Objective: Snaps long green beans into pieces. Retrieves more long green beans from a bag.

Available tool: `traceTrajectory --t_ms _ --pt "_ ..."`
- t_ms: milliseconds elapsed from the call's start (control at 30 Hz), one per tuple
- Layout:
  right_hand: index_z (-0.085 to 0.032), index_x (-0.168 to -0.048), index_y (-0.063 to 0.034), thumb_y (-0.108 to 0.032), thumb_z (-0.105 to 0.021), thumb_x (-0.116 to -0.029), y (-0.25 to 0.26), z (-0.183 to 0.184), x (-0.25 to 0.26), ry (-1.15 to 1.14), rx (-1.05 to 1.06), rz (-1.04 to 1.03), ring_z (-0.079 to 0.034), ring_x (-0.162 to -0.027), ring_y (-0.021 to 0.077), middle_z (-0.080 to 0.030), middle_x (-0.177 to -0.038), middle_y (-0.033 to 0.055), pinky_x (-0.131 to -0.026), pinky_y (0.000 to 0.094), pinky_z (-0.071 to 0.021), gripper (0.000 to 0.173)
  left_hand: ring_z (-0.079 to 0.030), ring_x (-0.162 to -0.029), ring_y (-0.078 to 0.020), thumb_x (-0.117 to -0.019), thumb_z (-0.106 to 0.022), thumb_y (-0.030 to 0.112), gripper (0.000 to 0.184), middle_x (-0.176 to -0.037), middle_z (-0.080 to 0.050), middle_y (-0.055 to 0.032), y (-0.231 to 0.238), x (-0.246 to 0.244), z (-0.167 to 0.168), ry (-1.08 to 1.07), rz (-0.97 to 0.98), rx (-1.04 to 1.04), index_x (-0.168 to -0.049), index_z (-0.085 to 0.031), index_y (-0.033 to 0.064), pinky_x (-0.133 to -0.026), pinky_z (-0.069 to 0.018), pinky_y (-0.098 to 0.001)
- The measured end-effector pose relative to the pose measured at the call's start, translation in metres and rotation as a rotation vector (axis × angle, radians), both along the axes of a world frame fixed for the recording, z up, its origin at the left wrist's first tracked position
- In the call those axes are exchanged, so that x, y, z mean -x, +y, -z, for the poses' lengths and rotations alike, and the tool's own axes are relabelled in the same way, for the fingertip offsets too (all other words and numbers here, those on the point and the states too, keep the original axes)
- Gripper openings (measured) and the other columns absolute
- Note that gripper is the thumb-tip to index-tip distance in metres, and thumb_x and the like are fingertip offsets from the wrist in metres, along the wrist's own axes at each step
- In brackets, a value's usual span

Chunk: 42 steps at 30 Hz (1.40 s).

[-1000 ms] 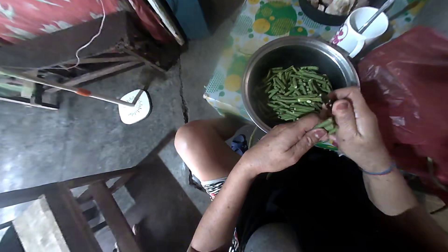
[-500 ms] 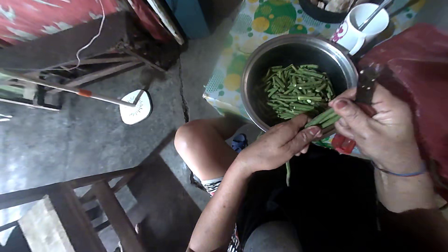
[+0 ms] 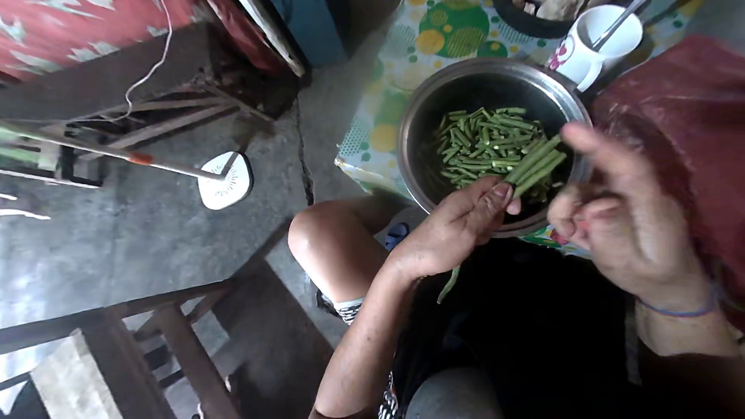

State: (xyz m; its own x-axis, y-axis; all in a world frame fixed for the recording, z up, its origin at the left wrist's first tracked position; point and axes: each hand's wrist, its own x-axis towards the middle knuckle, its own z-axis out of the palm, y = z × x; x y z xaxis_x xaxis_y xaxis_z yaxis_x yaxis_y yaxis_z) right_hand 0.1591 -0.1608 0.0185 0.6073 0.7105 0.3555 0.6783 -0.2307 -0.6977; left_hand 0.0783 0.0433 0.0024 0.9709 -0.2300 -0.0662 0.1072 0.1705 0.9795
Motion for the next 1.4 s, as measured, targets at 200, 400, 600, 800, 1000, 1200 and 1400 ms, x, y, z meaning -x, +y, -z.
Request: traceTrajectory --t_ms 200,400,600,800,1000,1200,1400 --pt "-0.052 -0.14 -0.0095 -0.041 -0.035 -0.1117 0.008 0.011 0.001 -0.134 0.026 0.002 -0.055 -0.063 0.0016 -0.059 -0.078 0.0021 -0.057 0.0166 -0.0485 0.046 -0.039 -0.06 0.0052 -0.1092 -0.033 0.014 0.024 -0.07 -0.041 0.0103 -0.004 -0.001 0.003 -0.177 0.012 0.023 -0.098 -0.053 0.0073 -0.055 -0.0339 -0.0113" --pt "-0.052 -0.12 -0.0043 -0.038 -0.037 -0.1118 0.018 0.019 0.008 -0.018 -0.036 0.098 -0.052 -0.064 -0.0072 -0.058 -0.081 -0.0022 -0.058 0.0101 -0.0466 0.038 -0.044 -0.065 0.0023 -0.1085 -0.038 0.012 0.025 -0.074 -0.048 0.0039 -0.012 -0.001 0.002 -0.316 -0.069 -0.281 -0.098 -0.057 -0.0008 -0.062 -0.0392 -0.0143" --pt "-0.055 -0.117 -0.0062 -0.04 -0.036 -0.1115 0.02 0.019 -0.002 0.194 0.017 0.194 -0.05 -0.059 -0.0089 -0.054 -0.077 -0.0087 -0.055 0.0115 -0.0469 0.039 -0.054 -0.074 -0.0017 -0.1094 -0.038 0.014 0.03 -0.081 -0.058 -0.002 -0.014 0.004 0.0 -0.353 -0.055 -0.346 -0.105 -0.062 -0.0037 -0.07 -0.0464 -0.018" --pt "-0.041 -0.148 -0.0082 -0.049 -0.048 -0.1057 0.018 0.014 -0.004 0.222 -0.014 0.131 -0.051 -0.06 -0.0046 -0.06 -0.088 -0.0059 -0.052 0.0142 -0.0461 0.059 -0.051 -0.069 0.0001 -0.11 -0.027 0.039 0.048 -0.084 -0.055 0.0027 -0.014 0.002 0.007 -0.129 -0.208 -0.257 -0.125 -0.055 0.0029 -0.061 -0.0452 -0.0185" --pt "-0.063 -0.114 -0.0132 -0.019 -0.067 -0.0985 0.024 0.015 0.006 0.351 -0.145 0.032 -0.051 -0.062 -0.0115 -0.062 -0.084 -0.0156 -0.056 0.0068 -0.0455 0.017 -0.06 -0.086 0.0008 -0.1051 -0.019 0.063 0.079 -0.105 -0.064 -0.0025 -0.02 0.0 0.006 -0.142 -0.183 -0.167 -0.143 -0.043 -0.0021 -0.076 -0.0531 -0.0196" --pt "-0.061 -0.105 -0.0225 -0.019 -0.062 -0.1014 0.021 0.012 -0.002 0.55 -0.258 0.108 -0.04 -0.046 -0.0058 -0.052 -0.067 -0.0147 -0.042 0.0103 -0.037 0.006 -0.049 -0.064 -0.0024 -0.1096 -0.04 0.019 0.028 -0.076 -0.051 0.0016 -0.011 0.003 0.009 -0.162 -0.085 -0.323 -0.119 -0.059 0.0002 -0.06 -0.0442 -0.0184" --pt "-0.058 -0.115 -0.0202 -0.024 -0.058 -0.1041 0.02 0.014 -0.002 0.503 -0.255 0.116 -0.043 -0.049 -0.0055 -0.055 -0.072 -0.0134 -0.043 0.0101 -0.0379 0.012 -0.048 -0.065 -0.0042 -0.1105 -0.037 0.018 0.028 -0.078 -0.052 -0.0005 -0.013 0.005 0.005 -0.178 -0.134 -0.439 -0.107 -0.06 0.0011 -0.061 -0.0431 -0.0199"
